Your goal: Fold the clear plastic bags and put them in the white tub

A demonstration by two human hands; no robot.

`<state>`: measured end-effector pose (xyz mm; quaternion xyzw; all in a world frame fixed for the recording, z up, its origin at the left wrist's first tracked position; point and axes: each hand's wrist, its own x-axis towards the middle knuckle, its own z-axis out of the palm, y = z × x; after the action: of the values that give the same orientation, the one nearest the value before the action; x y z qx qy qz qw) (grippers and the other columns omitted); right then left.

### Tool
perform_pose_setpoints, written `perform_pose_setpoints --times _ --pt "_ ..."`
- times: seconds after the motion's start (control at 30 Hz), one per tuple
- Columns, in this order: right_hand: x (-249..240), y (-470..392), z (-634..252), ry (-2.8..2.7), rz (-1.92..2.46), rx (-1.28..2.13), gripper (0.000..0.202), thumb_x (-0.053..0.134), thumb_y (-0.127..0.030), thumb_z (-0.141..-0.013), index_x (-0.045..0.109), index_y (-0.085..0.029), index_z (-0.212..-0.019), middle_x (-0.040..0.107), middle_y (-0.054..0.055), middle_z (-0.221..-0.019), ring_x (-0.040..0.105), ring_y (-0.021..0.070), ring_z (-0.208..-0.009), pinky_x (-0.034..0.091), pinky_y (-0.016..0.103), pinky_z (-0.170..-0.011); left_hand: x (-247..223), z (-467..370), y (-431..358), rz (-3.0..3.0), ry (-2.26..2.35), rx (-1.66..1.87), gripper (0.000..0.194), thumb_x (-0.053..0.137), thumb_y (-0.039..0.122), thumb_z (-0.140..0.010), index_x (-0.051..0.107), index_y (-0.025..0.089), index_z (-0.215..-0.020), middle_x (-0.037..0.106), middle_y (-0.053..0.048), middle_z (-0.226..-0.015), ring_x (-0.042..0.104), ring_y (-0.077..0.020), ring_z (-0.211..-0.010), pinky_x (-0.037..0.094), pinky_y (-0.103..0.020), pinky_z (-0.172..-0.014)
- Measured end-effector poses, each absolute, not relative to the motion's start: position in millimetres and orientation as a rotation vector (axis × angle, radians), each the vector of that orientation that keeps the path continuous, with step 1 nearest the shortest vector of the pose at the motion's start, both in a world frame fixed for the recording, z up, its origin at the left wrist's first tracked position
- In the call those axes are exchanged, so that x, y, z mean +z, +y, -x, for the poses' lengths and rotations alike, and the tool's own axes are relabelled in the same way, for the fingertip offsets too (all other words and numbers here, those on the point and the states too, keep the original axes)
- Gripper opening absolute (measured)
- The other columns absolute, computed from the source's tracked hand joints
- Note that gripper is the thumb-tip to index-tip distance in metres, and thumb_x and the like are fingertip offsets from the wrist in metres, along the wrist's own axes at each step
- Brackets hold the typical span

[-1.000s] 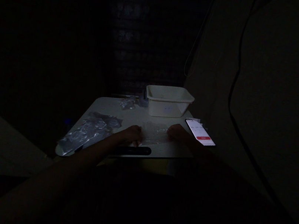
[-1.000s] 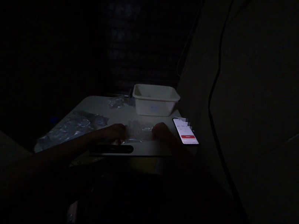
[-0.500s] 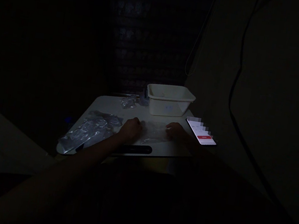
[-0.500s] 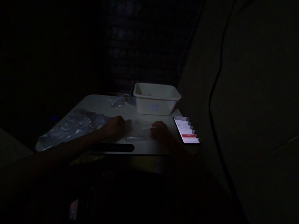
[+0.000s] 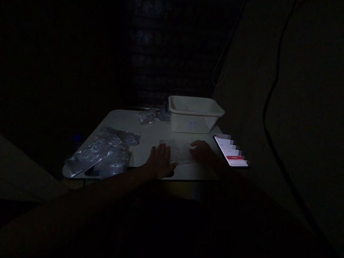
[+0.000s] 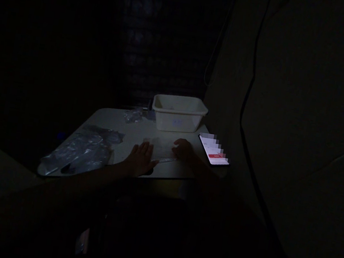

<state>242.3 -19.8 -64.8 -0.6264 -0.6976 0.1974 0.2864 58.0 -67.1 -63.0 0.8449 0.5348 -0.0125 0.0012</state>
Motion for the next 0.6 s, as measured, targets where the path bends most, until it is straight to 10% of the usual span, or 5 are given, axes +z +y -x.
perform_pose_setpoints --times 0.4,0.6 --pt "-65 -38 -195 -2.482 1.229 -0.165 0.042 0.023 -0.026 -0.081 0.046 -0.005 -0.11 0.045 0.013 -0.118 0.035 0.0178 -0.112 0.028 0.032 -0.093 -61 -65 -57 -2.738 1.641 0.019 0.052 0.015 0.032 -0.081 0.024 0.003 -0.124 0.021 -0.017 -0.131 0.015 -0.025 -0.121 0.012 -0.041 -0.095" --pt "-82 -40 -199 -2.535 1.407 -0.25 0.045 0.021 -0.033 -0.082 0.037 -0.011 -0.118 0.036 0.012 -0.126 0.03 0.0216 -0.115 0.026 0.046 -0.089 -68 -63 -58 -2.612 1.827 0.019 0.07 0.018 0.051 -0.076 0.021 0.0 -0.125 0.019 -0.022 -0.13 0.011 -0.0313 -0.12 0.011 -0.048 -0.093"
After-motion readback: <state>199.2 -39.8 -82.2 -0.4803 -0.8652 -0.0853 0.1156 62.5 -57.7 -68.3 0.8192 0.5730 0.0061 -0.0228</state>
